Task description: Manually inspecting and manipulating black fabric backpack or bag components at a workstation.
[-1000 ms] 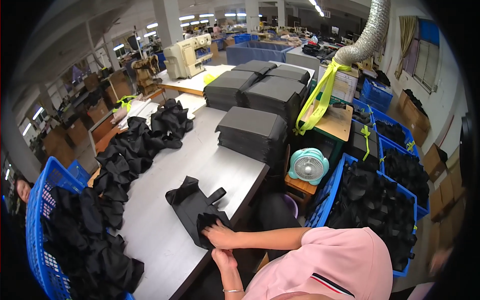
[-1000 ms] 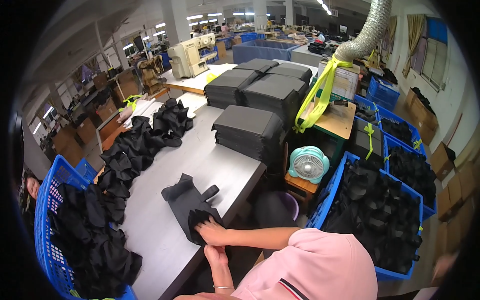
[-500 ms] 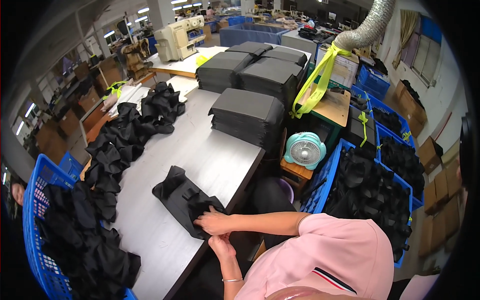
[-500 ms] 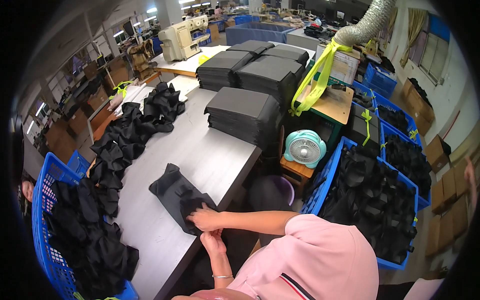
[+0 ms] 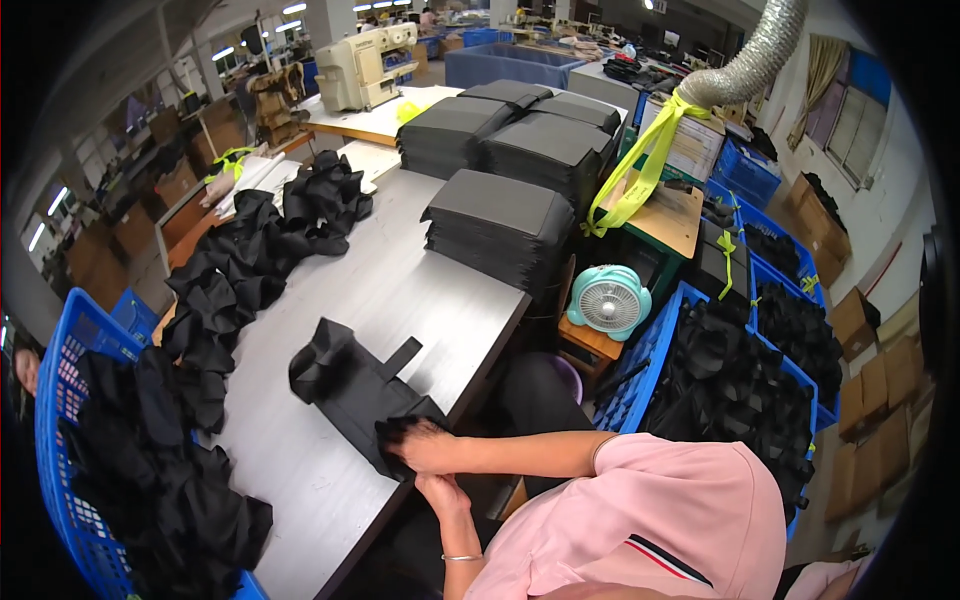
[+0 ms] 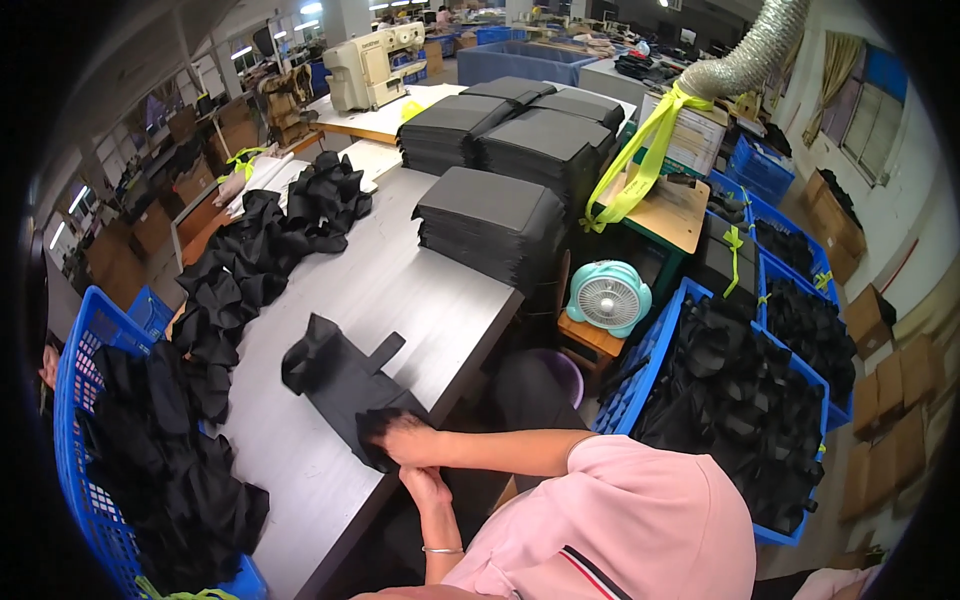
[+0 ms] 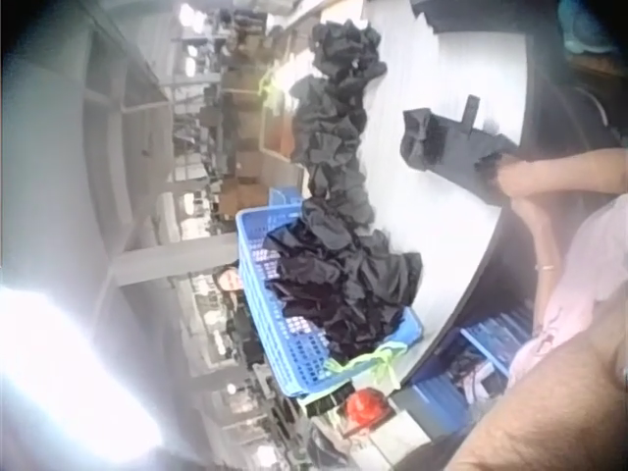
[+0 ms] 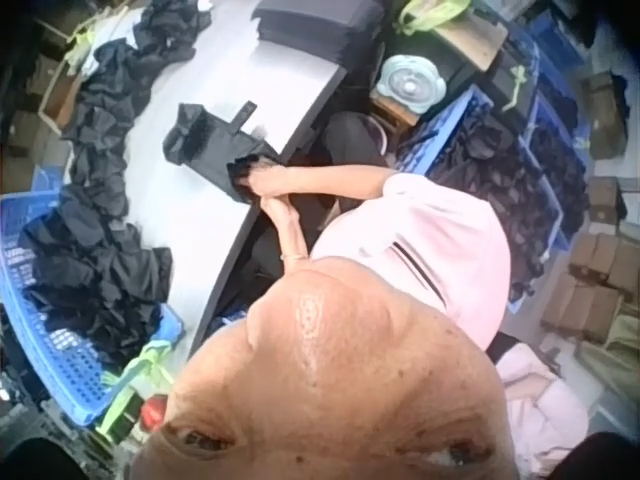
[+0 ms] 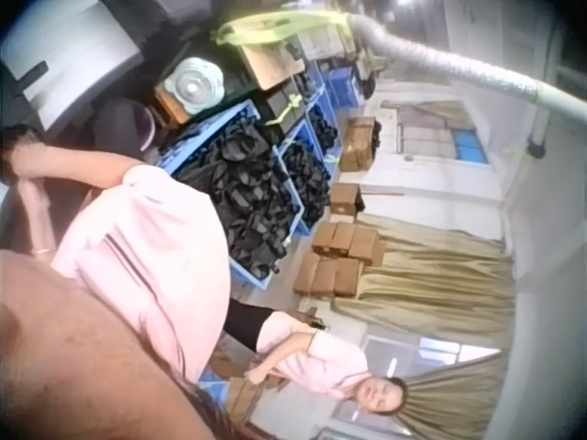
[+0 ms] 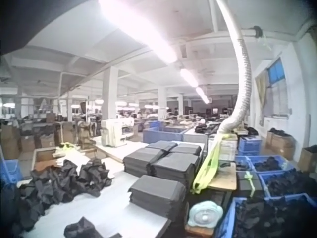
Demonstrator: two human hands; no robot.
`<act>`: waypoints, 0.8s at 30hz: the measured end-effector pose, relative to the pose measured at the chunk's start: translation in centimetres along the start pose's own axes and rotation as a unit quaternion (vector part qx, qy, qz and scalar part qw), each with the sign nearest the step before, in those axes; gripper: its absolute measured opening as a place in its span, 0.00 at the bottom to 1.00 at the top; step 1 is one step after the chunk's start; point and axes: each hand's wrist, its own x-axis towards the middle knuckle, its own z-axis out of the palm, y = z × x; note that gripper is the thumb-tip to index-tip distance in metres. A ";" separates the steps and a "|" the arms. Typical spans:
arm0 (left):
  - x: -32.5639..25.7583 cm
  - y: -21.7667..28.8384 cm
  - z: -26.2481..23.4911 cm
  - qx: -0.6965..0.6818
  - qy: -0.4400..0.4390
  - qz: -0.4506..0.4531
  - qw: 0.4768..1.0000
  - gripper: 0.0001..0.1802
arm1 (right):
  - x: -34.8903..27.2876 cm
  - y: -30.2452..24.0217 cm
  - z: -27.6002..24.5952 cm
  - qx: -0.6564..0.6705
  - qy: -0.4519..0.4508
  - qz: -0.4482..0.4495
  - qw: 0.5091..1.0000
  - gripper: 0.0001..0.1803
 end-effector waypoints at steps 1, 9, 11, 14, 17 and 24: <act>0.1 0.0 0.0 0.011 0.011 -0.016 1.000 0.13 | 0.1 0.1 -0.1 -0.028 -0.063 0.022 0.997 0.23; -0.3 -0.4 1.5 -0.018 0.010 0.010 1.000 0.18 | 0.8 0.0 -1.8 -0.061 -0.124 0.015 0.990 0.19; 0.0 -0.6 1.6 -0.004 0.037 -0.005 0.999 0.17 | 1.0 0.1 -2.2 -0.056 -0.154 0.017 0.986 0.19; 0.3 -0.7 1.4 0.022 0.015 -0.004 1.000 0.15 | 1.4 0.6 -2.7 -0.065 -0.183 -0.005 0.981 0.18; -0.8 0.3 0.7 0.072 -0.035 -0.002 0.997 0.12 | 1.8 1.0 -3.1 -0.062 -0.184 0.002 0.981 0.16; -4.6 7.2 0.6 0.352 0.189 0.273 0.875 0.25 | 0.2 0.1 -3.7 -0.032 -0.167 0.011 0.985 0.14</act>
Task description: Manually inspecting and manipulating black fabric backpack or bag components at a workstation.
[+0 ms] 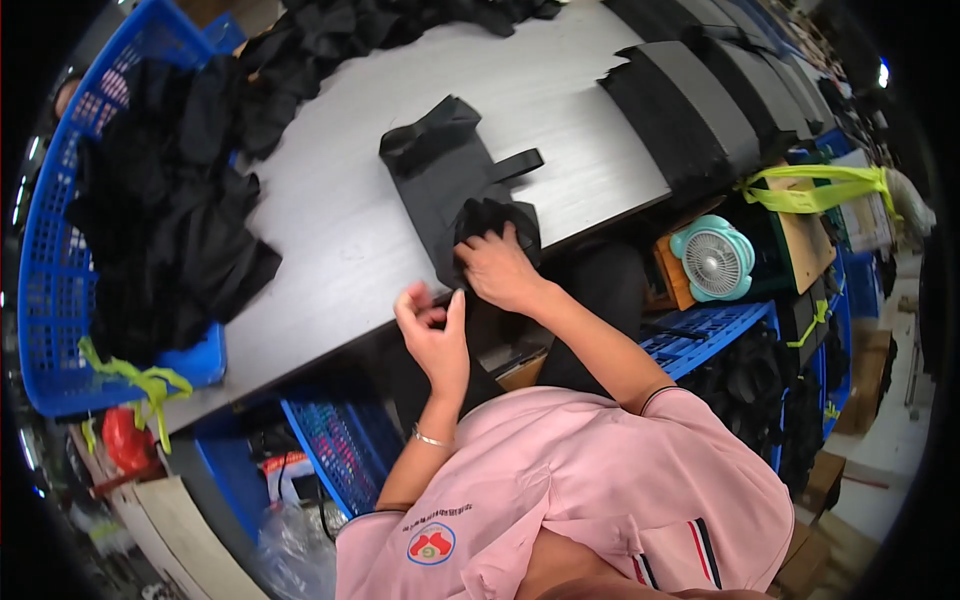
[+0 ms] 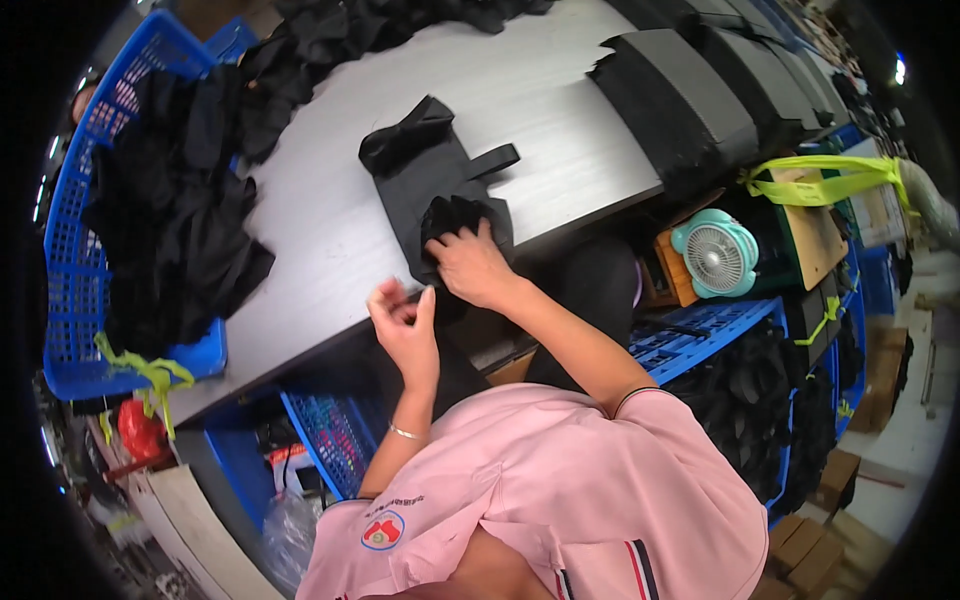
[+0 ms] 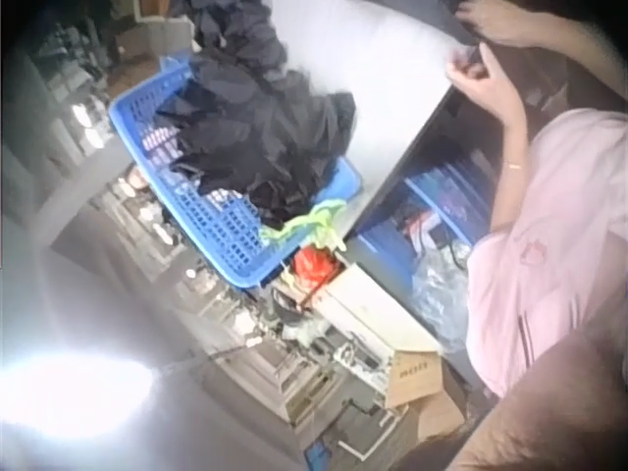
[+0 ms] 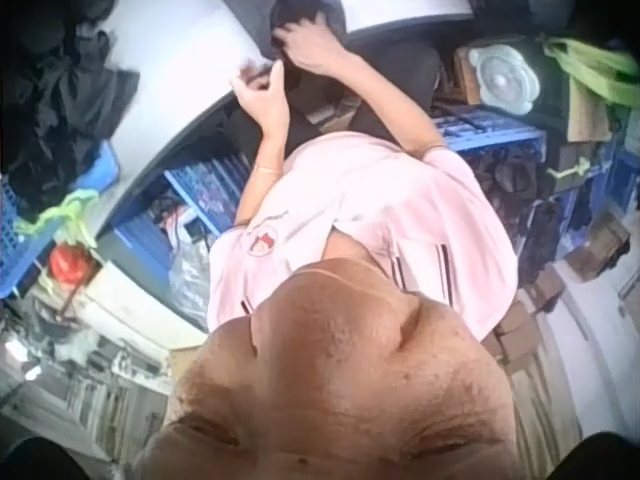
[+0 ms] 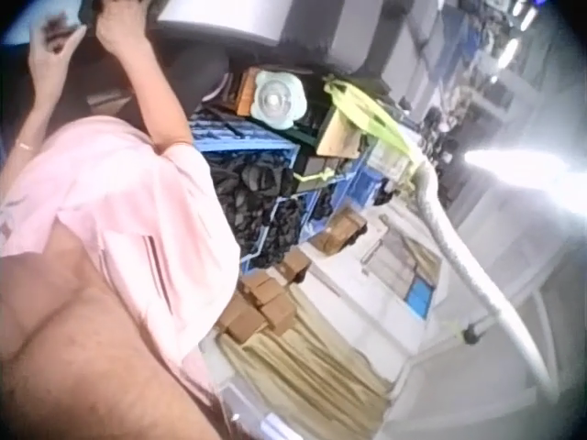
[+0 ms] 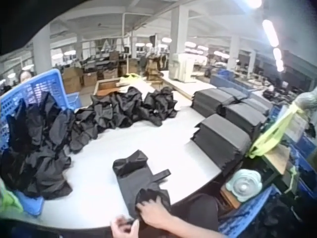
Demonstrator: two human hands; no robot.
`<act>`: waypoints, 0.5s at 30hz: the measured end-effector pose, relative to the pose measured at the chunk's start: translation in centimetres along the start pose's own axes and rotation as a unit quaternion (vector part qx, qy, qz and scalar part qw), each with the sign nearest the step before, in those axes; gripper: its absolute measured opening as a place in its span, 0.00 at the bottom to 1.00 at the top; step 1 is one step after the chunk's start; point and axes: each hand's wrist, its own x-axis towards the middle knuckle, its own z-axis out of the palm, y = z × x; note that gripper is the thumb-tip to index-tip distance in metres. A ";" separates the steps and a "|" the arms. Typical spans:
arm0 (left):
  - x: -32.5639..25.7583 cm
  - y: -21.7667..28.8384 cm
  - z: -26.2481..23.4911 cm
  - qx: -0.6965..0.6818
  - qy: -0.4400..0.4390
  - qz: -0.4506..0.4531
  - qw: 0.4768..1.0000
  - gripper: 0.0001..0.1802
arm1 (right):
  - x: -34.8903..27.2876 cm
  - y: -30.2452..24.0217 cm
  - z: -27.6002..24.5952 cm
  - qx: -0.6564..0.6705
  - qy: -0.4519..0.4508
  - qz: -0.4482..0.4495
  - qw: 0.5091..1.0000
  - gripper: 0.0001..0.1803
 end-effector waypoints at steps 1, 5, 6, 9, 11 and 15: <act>1.3 0.6 0.0 0.068 0.020 0.074 0.995 0.28 | -0.3 -0.2 0.1 -0.009 0.014 -0.008 1.000 0.14; 3.9 2.2 2.1 0.130 -0.008 0.180 0.975 0.31 | -0.9 -0.8 0.7 0.009 0.051 -0.015 0.999 0.15; 4.2 2.4 2.9 0.119 -0.035 0.168 0.978 0.30 | -1.0 -0.7 0.8 0.029 0.063 -0.023 0.997 0.15; 4.2 2.5 4.1 0.080 -0.087 0.129 0.985 0.22 | -1.1 -0.2 1.1 0.092 0.103 -0.021 0.990 0.16; 4.7 2.1 3.3 0.106 -0.096 0.208 0.968 0.17 | -1.5 0.6 1.2 0.065 0.070 -0.039 0.995 0.17; 6.6 0.5 -1.0 0.095 -0.093 0.159 0.978 0.12 | -2.4 1.1 1.6 -0.017 0.101 -0.065 0.993 0.16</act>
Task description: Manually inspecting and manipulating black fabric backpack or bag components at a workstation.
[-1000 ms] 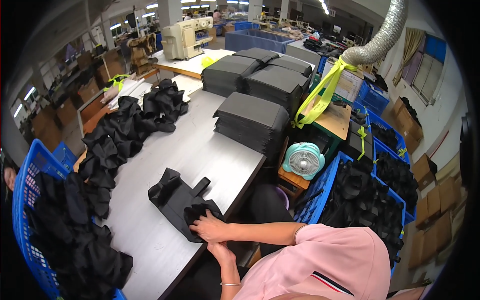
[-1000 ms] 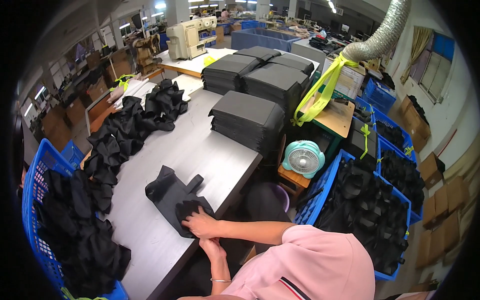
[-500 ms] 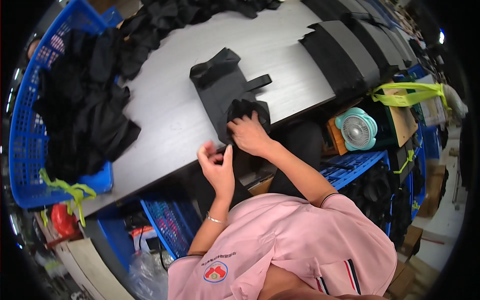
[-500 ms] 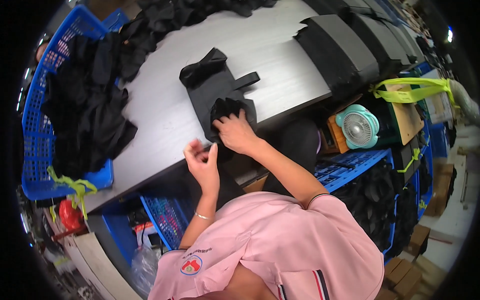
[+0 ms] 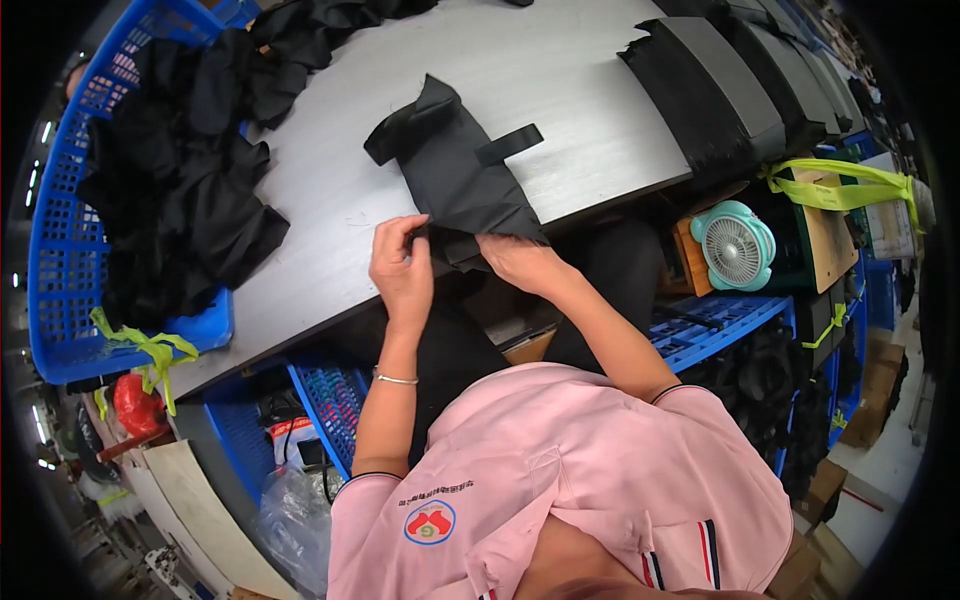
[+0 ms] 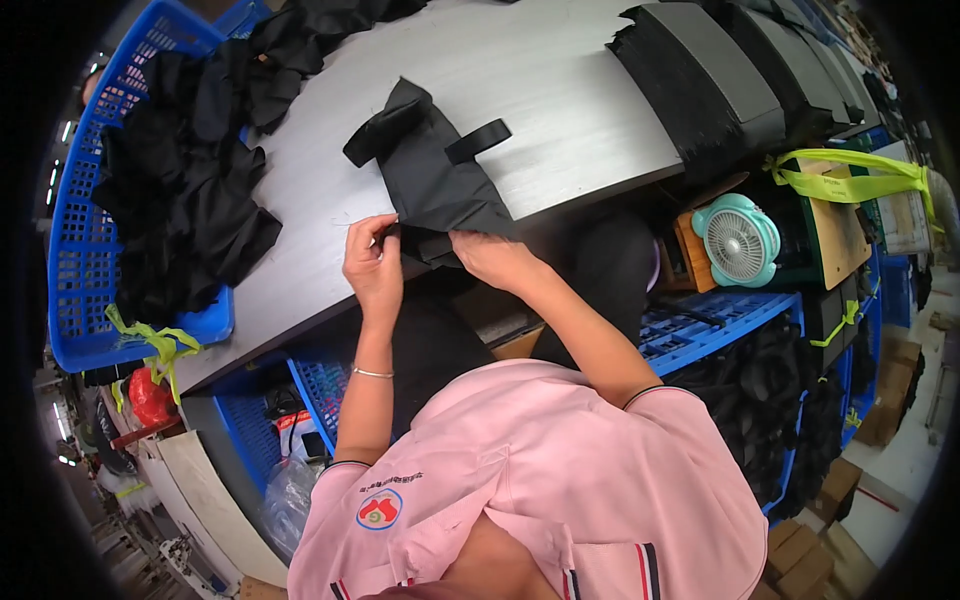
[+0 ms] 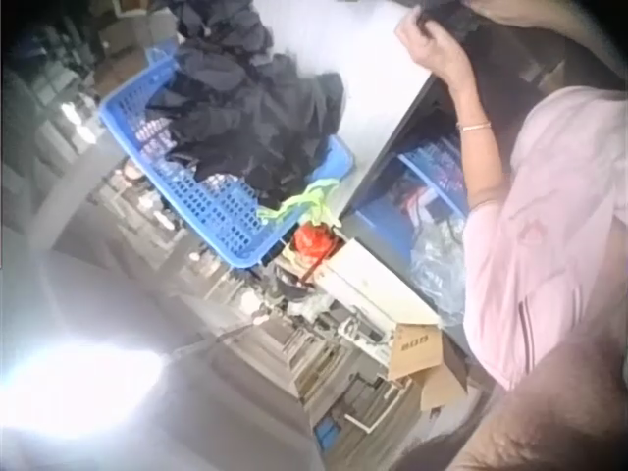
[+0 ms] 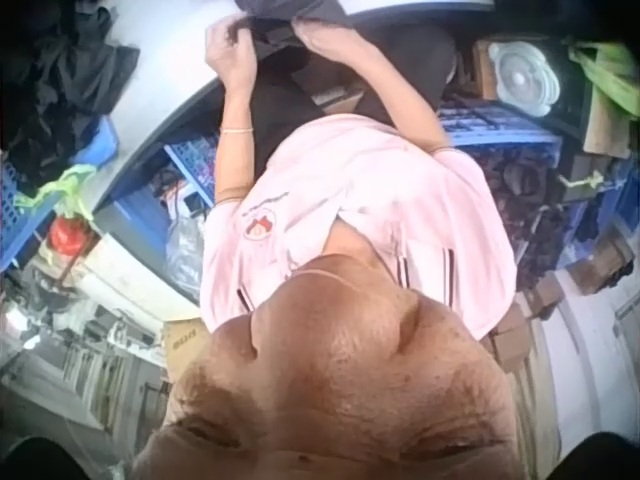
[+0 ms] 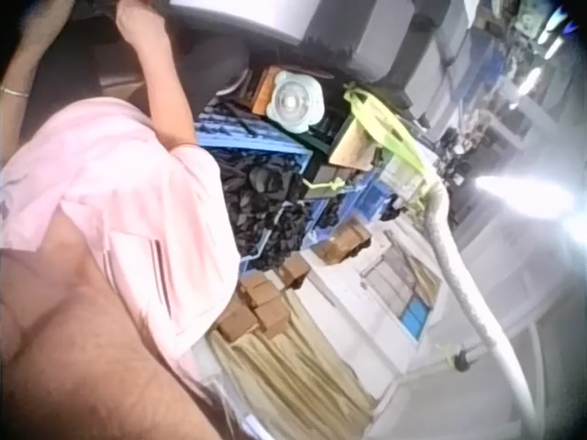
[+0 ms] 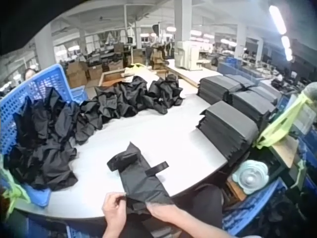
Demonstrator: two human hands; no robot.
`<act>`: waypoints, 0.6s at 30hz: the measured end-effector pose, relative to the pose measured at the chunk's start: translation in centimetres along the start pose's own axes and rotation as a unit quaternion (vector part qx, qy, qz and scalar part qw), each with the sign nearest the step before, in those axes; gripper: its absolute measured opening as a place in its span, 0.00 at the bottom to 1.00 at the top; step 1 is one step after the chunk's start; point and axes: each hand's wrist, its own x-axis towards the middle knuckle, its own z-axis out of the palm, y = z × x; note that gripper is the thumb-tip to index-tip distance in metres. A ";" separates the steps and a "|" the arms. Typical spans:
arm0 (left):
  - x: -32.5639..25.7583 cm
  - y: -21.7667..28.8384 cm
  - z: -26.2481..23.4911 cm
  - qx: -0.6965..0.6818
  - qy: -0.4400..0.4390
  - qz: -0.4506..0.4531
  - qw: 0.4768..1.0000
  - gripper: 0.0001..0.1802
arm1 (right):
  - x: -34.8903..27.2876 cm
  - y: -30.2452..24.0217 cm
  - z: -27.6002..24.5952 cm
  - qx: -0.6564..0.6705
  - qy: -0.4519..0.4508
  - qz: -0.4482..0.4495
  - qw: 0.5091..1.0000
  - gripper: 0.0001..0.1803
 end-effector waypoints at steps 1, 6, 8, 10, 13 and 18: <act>0.0 -0.6 -0.6 -0.040 -0.009 -0.055 0.998 0.12 | -0.2 -0.1 0.0 -0.062 0.131 -0.076 0.987 0.16; 0.0 -1.6 -1.4 -0.324 -0.046 -0.177 0.928 0.27 | -1.0 -0.9 -0.8 0.086 0.011 0.073 0.994 0.19; 0.4 -1.4 -0.5 -0.412 -0.048 -0.247 0.876 0.27 | -1.8 -1.4 -1.5 0.101 -0.041 0.076 0.991 0.18; 0.8 -1.1 0.3 -0.485 -0.061 -0.308 0.816 0.27 | -3.0 -2.3 -2.3 0.139 -0.096 0.087 0.982 0.16; 0.9 -0.4 1.2 -0.512 -0.094 -0.340 0.783 0.25 | -4.4 -3.9 -3.9 0.204 -0.102 0.029 0.973 0.13; 0.2 0.9 1.3 -0.495 -0.081 -0.314 0.806 0.23 | -5.4 -4.5 -9.3 0.222 0.244 0.068 0.942 0.08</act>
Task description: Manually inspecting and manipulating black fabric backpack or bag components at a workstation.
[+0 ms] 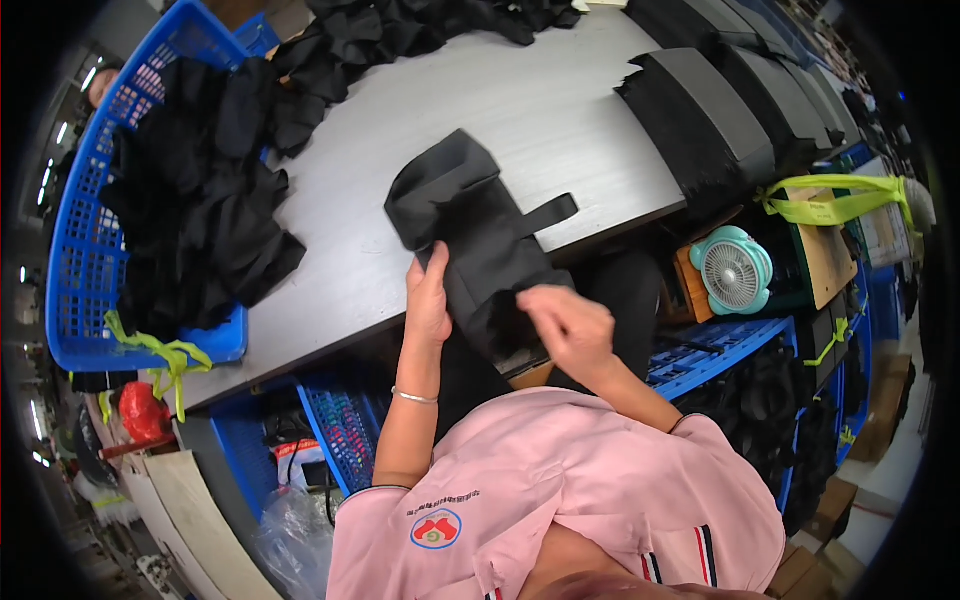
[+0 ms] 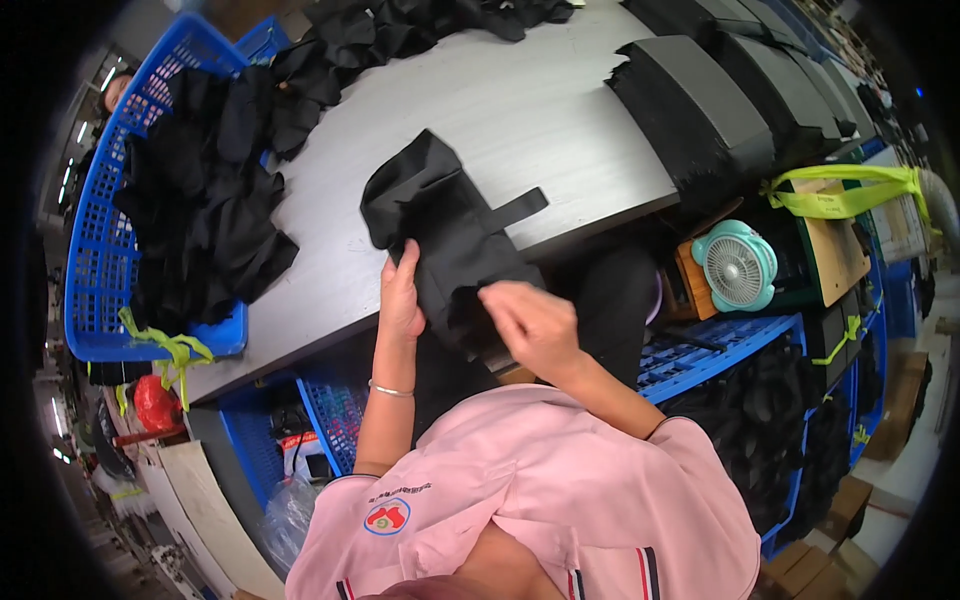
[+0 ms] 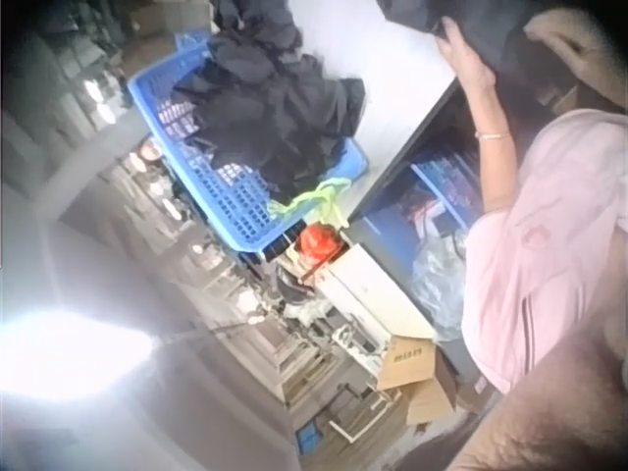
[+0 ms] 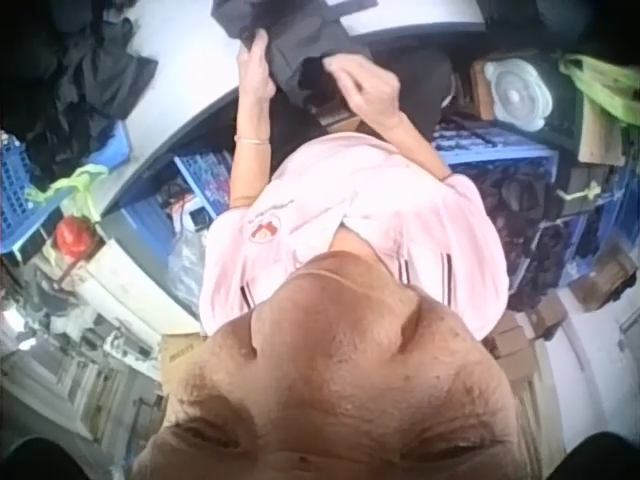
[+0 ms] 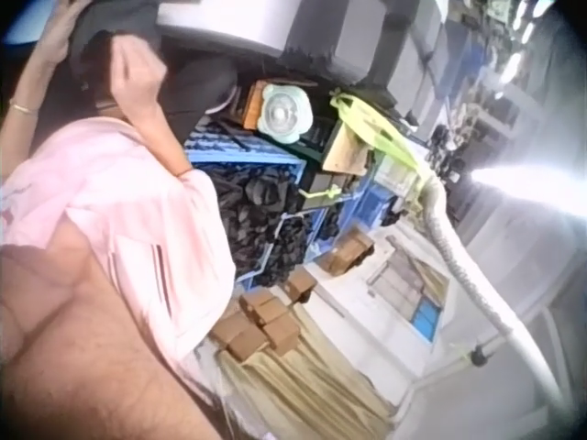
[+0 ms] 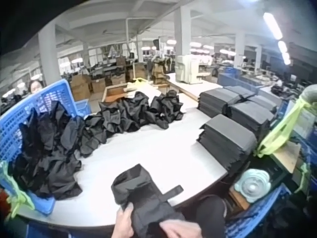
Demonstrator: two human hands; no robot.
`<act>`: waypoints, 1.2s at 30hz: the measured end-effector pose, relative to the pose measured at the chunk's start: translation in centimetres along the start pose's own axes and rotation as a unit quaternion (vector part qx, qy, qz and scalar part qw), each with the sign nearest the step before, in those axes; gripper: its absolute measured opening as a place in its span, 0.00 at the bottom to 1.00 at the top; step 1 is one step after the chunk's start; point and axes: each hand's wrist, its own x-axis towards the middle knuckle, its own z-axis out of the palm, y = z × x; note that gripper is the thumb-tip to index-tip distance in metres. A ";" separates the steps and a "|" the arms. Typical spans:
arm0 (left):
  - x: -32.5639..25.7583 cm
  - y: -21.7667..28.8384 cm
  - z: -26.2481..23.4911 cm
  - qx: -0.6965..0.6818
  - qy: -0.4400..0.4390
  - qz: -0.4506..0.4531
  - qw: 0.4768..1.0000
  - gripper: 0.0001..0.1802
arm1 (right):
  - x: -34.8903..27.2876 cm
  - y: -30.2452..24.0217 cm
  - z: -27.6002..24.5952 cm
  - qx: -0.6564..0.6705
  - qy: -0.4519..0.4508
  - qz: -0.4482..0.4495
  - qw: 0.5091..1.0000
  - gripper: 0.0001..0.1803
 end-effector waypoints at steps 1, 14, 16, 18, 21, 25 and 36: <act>-0.5 0.1 0.1 0.017 0.009 0.017 1.000 0.23 | 0.8 -0.2 -0.9 -0.011 0.068 0.038 0.997 0.08; -4.2 -0.3 -2.3 0.058 -0.124 -0.038 0.990 0.24 | 2.6 3.0 -2.4 0.300 -0.195 0.352 0.865 0.15; -4.2 -0.8 -2.4 0.040 -0.118 -0.053 0.991 0.26 | 2.1 2.6 -2.1 0.405 -0.164 0.386 0.813 0.14; -4.3 -1.4 -2.1 -0.037 -0.097 -0.076 0.992 0.31 | 1.6 1.8 -1.8 0.516 -0.140 0.407 0.741 0.12; -4.4 -1.4 -1.7 0.054 -0.037 -0.030 0.997 0.34 | 1.1 0.9 -1.4 0.578 -0.216 0.392 0.682 0.13; -5.5 -0.1 -1.0 -0.036 -0.063 -0.050 0.996 0.26 | 1.3 1.5 -2.0 0.460 -0.110 0.397 0.786 0.14; -7.8 -0.3 1.1 0.145 -0.013 0.027 0.989 0.26 | 0.8 1.1 -1.8 0.157 -0.023 0.260 0.953 0.12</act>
